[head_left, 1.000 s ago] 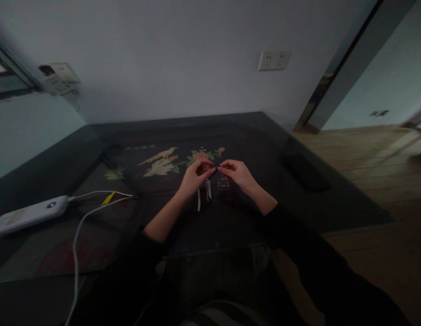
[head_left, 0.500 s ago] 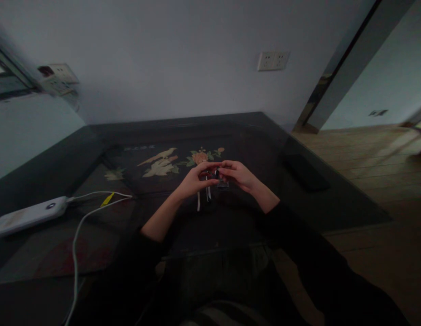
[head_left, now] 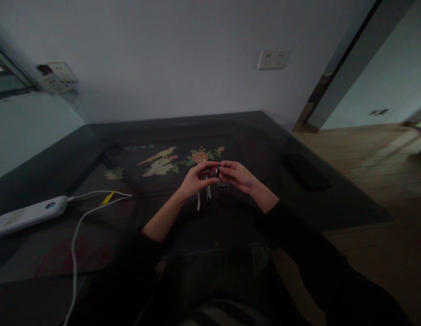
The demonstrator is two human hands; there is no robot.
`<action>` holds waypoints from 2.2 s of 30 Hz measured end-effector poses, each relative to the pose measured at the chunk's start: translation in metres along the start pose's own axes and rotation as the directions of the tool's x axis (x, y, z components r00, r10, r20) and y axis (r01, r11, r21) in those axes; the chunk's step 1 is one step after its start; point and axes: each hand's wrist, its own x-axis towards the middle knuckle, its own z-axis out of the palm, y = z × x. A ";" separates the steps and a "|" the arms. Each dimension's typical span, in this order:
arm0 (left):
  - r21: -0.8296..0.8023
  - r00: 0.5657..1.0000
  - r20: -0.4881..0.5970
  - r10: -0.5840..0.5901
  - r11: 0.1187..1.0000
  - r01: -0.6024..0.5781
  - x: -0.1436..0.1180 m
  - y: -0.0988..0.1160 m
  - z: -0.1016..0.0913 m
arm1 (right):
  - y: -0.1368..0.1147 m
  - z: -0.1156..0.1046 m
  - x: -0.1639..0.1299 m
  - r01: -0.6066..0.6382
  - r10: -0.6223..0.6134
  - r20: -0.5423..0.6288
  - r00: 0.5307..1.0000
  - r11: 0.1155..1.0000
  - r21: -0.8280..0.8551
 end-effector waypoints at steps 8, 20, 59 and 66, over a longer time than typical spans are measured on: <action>0.001 0.980 -0.197 -0.039 0.999 0.039 0.005 0.002 -0.008 | 0.002 0.001 0.003 0.044 -0.069 -0.084 0.994 0.962 -0.269; -0.006 0.914 -0.396 -0.091 0.995 0.096 0.012 -0.013 -0.015 | 0.013 0.030 0.012 -0.044 -0.161 -0.039 0.986 -0.029 -0.999; -0.103 0.953 -0.290 -0.091 0.993 0.064 0.007 -0.006 -0.009 | -0.015 -0.005 -0.001 -0.009 0.004 -0.026 1.000 0.985 -0.171; -0.137 0.959 -0.274 -0.074 0.990 0.037 0.005 0.005 -0.009 | -0.013 -0.011 -0.001 0.116 -0.120 -0.009 0.993 0.976 -0.186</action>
